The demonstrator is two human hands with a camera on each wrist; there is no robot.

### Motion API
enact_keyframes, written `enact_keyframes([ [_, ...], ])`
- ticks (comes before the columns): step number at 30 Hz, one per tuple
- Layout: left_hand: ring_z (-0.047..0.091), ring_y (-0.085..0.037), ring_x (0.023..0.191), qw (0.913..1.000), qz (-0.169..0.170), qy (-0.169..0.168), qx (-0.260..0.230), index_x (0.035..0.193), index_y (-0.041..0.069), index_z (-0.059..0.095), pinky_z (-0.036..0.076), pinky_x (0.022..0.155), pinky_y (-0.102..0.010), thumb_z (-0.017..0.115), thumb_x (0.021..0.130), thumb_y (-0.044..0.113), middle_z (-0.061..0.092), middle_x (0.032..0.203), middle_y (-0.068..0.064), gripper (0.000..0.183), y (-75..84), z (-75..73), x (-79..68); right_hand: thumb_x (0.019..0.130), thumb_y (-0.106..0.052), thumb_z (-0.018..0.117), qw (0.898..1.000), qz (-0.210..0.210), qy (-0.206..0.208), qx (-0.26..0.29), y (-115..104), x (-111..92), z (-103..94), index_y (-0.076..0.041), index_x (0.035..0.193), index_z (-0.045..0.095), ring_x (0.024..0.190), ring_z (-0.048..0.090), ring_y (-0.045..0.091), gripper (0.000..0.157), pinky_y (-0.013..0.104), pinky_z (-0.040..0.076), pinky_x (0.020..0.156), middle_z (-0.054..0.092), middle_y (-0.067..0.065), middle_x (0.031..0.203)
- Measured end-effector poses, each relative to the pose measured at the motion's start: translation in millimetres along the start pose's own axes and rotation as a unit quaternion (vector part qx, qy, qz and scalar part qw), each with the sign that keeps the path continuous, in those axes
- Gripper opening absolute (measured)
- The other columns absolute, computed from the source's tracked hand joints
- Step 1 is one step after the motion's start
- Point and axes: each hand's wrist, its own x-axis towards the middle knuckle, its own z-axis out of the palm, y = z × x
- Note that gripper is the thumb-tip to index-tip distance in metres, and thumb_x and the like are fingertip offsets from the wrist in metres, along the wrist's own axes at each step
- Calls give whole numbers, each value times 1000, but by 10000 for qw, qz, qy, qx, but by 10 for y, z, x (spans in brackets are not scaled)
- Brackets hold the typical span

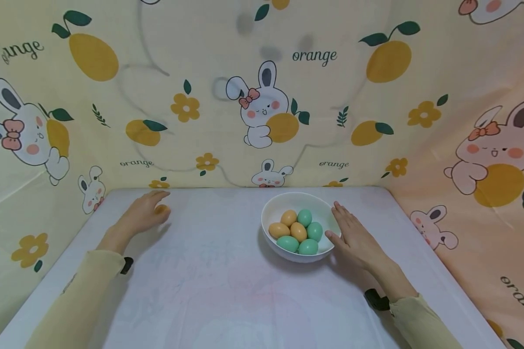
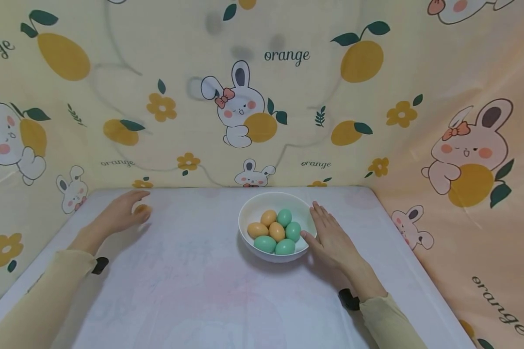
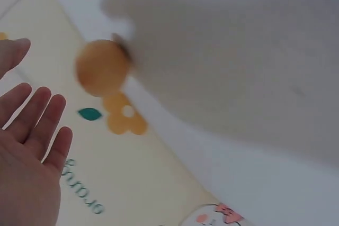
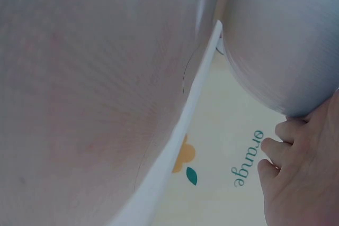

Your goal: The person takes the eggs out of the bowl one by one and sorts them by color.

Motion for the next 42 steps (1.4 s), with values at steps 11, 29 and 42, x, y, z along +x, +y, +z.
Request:
enact_keyframes([
  [11, 63, -37, 113, 9936, 749, 799, -289, 141, -3, 56, 53, 95, -56, 72, 97, 16, 57, 140, -20, 51, 594, -5, 143, 108, -52, 44, 10000, 18, -13, 10, 36, -28, 13, 2, 164, 18, 159, 12, 40, 81, 58, 16, 126, 9, 16, 174],
  [29, 63, -22, 103, 9676, 2068, 1240, -750, 140, 4, 60, 56, 85, -38, 76, 95, 17, 61, 133, -8, 49, 1656, 288, 446, 109, -52, 43, 10000, -10, 10, 3, 38, -33, 1, 1, 164, 17, 158, 12, 40, 81, 58, 16, 126, 9, 17, 174],
  [42, 63, -17, 97, 9650, 2468, 625, -631, 141, 6, 61, 55, 83, -32, 74, 97, 23, 62, 127, -6, 49, 2269, 570, 584, 109, -51, 44, 9999, -75, 35, 69, 8, -17, -9, 2, 164, 19, 158, 13, 41, 80, 58, 17, 126, 10, 17, 173],
])
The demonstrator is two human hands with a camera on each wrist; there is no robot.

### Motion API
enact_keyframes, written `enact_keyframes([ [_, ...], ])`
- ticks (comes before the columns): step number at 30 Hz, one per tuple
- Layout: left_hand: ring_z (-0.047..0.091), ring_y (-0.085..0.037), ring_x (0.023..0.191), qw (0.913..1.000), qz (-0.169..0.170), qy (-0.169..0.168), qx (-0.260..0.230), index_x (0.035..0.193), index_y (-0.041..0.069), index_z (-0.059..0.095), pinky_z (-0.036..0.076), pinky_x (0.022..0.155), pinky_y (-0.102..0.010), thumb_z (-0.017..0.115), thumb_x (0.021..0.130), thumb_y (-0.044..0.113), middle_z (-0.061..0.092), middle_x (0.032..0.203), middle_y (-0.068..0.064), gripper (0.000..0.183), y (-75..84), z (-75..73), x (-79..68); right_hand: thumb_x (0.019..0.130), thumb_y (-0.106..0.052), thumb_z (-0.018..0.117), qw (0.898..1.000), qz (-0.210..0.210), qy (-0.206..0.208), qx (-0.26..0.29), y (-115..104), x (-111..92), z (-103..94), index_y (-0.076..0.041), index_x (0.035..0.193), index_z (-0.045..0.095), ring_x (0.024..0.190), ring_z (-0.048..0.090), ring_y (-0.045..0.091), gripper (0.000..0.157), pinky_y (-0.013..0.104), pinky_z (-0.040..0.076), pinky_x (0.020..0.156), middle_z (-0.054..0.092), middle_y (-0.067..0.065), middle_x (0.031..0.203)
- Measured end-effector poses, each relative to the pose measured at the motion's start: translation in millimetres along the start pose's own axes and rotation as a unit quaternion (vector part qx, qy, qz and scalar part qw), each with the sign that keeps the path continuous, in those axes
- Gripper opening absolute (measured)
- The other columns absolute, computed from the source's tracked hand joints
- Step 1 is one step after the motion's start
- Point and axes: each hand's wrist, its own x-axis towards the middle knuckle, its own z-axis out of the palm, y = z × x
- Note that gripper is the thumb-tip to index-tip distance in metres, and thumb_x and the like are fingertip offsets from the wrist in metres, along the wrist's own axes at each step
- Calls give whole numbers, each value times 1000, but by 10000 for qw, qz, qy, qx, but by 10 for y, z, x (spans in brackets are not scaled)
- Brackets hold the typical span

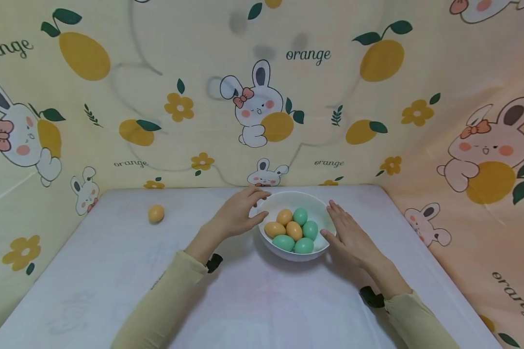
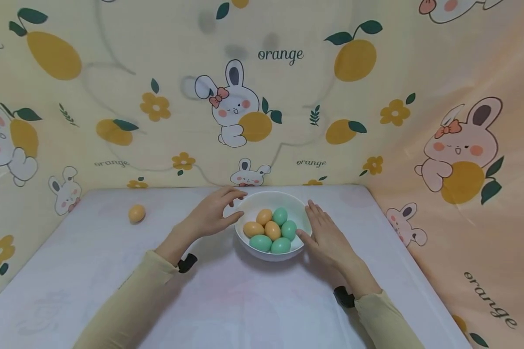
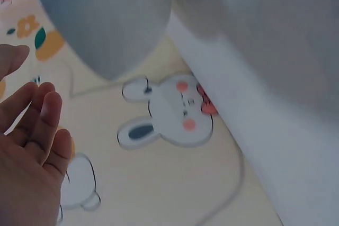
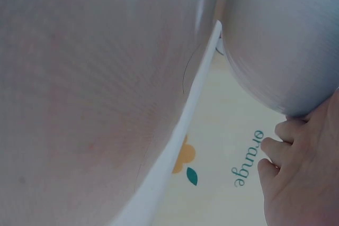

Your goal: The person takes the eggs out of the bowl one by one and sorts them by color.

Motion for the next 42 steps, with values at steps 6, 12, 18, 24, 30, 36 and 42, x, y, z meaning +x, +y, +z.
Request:
enact_keyframes([
  [6, 63, -18, 99, 9983, 178, -561, 6, 141, 9, 60, 54, 85, -31, 73, 98, 25, 64, 124, -5, 48, 159, 154, 146, 109, -51, 44, 10000, 2, 4, -24, 2, 22, 15, 3, 164, 19, 159, 12, 40, 81, 58, 16, 126, 9, 17, 173],
  [12, 61, -18, 102, 9946, 223, -1017, 10, 141, 10, 62, 54, 90, -32, 69, 99, 27, 63, 129, -4, 46, 229, 311, 284, 109, -52, 43, 10000, 22, -37, 3, -17, 27, 19, 2, 164, 18, 159, 12, 40, 81, 58, 16, 126, 9, 16, 174],
  [18, 58, -14, 100, 9897, 447, -1347, 190, 135, 9, 68, 52, 92, -28, 68, 100, 31, 66, 118, -3, 40, 237, 455, 391, 109, -52, 43, 9999, 64, -80, -1, -30, 28, 24, 1, 164, 17, 159, 12, 40, 81, 58, 16, 126, 9, 16, 174],
  [24, 56, -12, 91, 9840, 610, -1599, 495, 126, 13, 74, 48, 83, -25, 68, 101, 33, 66, 111, -1, 33, 263, 541, 468, 109, -51, 43, 10000, 7, -39, -15, -31, 20, 22, 2, 164, 18, 158, 13, 40, 80, 58, 16, 126, 10, 17, 173],
  [30, 55, -13, 89, 9772, 625, -1855, 825, 121, 18, 77, 46, 79, -26, 68, 100, 36, 63, 107, 1, 30, 292, 608, 526, 109, -51, 43, 10000, -16, -11, -7, -37, 9, 0, 2, 164, 18, 158, 13, 40, 80, 58, 17, 126, 10, 17, 173],
  [36, 54, -12, 92, 9752, 324, -2125, 533, 128, 17, 74, 45, 79, -24, 71, 98, 39, 62, 114, 0, 37, 324, 626, 541, 109, -51, 43, 10000, 3, -12, -17, -17, 16, 5, 2, 164, 17, 159, 12, 39, 80, 58, 16, 126, 9, 16, 174],
  [42, 56, -10, 98, 9753, 163, -2199, 97, 130, 17, 73, 47, 86, -23, 73, 95, 37, 63, 116, 1, 40, 335, 635, 548, 109, -51, 43, 10000, 2, -6, -3, -6, 8, -1, 2, 164, 18, 159, 12, 40, 80, 58, 16, 126, 9, 16, 174],
])
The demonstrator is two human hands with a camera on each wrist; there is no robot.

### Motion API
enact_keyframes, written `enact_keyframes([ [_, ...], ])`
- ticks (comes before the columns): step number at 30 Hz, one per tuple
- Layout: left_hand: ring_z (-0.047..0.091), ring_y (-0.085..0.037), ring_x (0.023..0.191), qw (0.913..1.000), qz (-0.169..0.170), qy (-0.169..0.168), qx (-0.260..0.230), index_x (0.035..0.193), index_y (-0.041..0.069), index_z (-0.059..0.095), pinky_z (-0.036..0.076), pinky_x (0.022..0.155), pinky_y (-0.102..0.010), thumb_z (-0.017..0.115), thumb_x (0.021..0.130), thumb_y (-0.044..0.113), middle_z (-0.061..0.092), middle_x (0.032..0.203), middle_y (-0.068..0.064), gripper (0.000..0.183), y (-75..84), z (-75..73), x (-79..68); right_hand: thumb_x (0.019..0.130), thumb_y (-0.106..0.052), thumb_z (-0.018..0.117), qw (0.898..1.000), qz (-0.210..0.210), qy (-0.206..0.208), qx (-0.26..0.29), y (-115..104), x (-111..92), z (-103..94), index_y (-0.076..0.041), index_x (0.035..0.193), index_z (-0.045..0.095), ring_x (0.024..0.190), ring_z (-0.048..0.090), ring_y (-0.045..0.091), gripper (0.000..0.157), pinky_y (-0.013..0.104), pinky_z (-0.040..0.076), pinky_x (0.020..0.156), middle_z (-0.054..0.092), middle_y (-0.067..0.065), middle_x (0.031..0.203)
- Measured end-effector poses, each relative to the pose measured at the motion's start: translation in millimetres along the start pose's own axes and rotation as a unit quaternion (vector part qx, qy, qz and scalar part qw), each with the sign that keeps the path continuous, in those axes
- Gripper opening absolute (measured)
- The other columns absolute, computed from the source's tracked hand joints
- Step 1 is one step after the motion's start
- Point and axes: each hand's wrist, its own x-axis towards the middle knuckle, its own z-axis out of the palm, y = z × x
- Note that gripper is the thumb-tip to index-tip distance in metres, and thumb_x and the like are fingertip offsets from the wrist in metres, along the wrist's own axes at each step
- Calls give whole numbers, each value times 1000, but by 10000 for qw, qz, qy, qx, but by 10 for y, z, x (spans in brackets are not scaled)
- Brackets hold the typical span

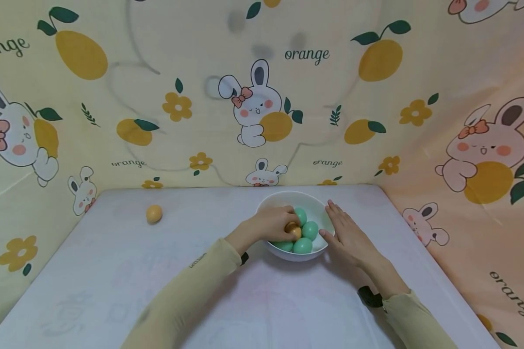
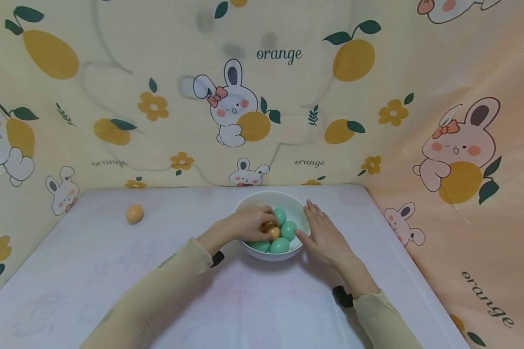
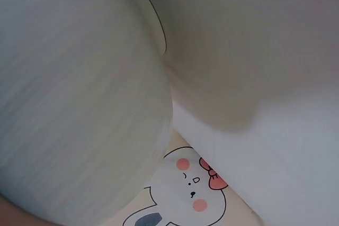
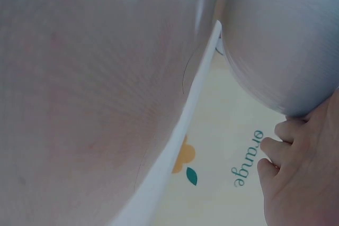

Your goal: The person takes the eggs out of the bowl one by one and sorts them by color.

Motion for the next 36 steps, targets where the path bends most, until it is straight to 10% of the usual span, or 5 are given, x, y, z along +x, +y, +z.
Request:
enact_keyframes([
  [36, 57, -10, 101, 9993, 30, -74, -375, 131, 15, 70, 48, 94, -21, 80, 87, 25, 63, 118, 1, 46, -23, 24, -10, 109, -50, 44, 10000, -53, 75, -23, 26, -4, 22, 3, 164, 18, 158, 13, 40, 80, 58, 17, 126, 11, 17, 173],
])
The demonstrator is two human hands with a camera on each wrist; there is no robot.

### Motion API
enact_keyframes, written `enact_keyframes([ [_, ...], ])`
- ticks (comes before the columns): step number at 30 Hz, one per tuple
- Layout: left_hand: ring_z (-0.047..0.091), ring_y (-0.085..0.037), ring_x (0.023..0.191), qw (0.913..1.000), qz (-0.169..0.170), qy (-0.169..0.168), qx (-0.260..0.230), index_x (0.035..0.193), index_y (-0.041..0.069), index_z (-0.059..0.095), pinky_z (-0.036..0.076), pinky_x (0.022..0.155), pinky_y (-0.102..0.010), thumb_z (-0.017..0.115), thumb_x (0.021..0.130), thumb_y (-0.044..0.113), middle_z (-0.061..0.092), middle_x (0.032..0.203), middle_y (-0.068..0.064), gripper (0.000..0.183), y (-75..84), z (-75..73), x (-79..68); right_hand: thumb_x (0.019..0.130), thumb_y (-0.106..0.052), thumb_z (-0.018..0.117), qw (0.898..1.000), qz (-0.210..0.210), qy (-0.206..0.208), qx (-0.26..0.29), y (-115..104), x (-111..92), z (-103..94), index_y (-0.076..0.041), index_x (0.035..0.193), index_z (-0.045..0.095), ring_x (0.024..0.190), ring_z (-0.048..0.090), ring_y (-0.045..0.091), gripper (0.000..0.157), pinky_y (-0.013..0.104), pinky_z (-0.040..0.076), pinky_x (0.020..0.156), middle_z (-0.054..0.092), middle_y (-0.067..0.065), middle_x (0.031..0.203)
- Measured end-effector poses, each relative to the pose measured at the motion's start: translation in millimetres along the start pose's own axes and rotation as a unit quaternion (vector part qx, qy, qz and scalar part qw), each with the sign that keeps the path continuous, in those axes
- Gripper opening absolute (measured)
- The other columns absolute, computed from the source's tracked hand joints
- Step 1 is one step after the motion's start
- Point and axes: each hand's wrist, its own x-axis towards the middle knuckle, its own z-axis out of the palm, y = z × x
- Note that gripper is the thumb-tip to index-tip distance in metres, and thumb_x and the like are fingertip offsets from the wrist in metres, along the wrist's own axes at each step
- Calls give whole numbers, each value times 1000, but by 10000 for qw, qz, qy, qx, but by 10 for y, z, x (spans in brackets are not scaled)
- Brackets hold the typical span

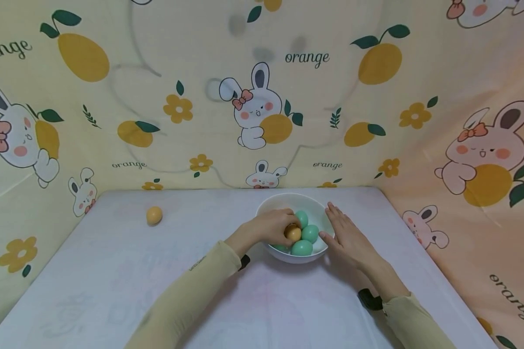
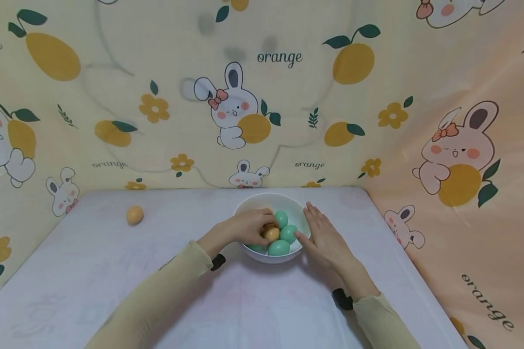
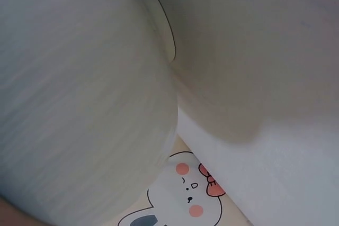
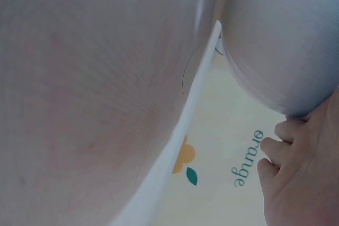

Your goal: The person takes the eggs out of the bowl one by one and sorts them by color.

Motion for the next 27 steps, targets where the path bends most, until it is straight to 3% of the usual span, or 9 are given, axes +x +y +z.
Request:
enact_keyframes([
  [14, 60, -13, 104, 9976, 203, 478, -458, 130, 10, 69, 49, 90, -19, 78, 90, 26, 64, 125, -2, 44, 1, -64, -49, 109, -50, 43, 10000, 12, -4, -9, -5, 1, -7, 3, 163, 19, 158, 14, 41, 80, 58, 17, 126, 10, 17, 173],
  [21, 59, -16, 116, 9925, 208, 1012, -648, 130, 12, 68, 49, 101, -28, 82, 87, 25, 63, 129, -1, 47, -1, -121, -144, 109, -50, 44, 10000, 43, -6, -30, -16, 8, -11, 4, 163, 19, 158, 14, 42, 81, 58, 17, 126, 11, 18, 173],
  [27, 58, -17, 124, 9828, 211, 1623, -851, 133, 11, 65, 46, 110, -33, 82, 86, 18, 60, 135, -1, 50, -75, -162, -246, 109, -50, 44, 10000, 49, -19, -40, -21, 6, -6, 4, 163, 19, 158, 14, 41, 81, 58, 17, 126, 11, 18, 173],
])
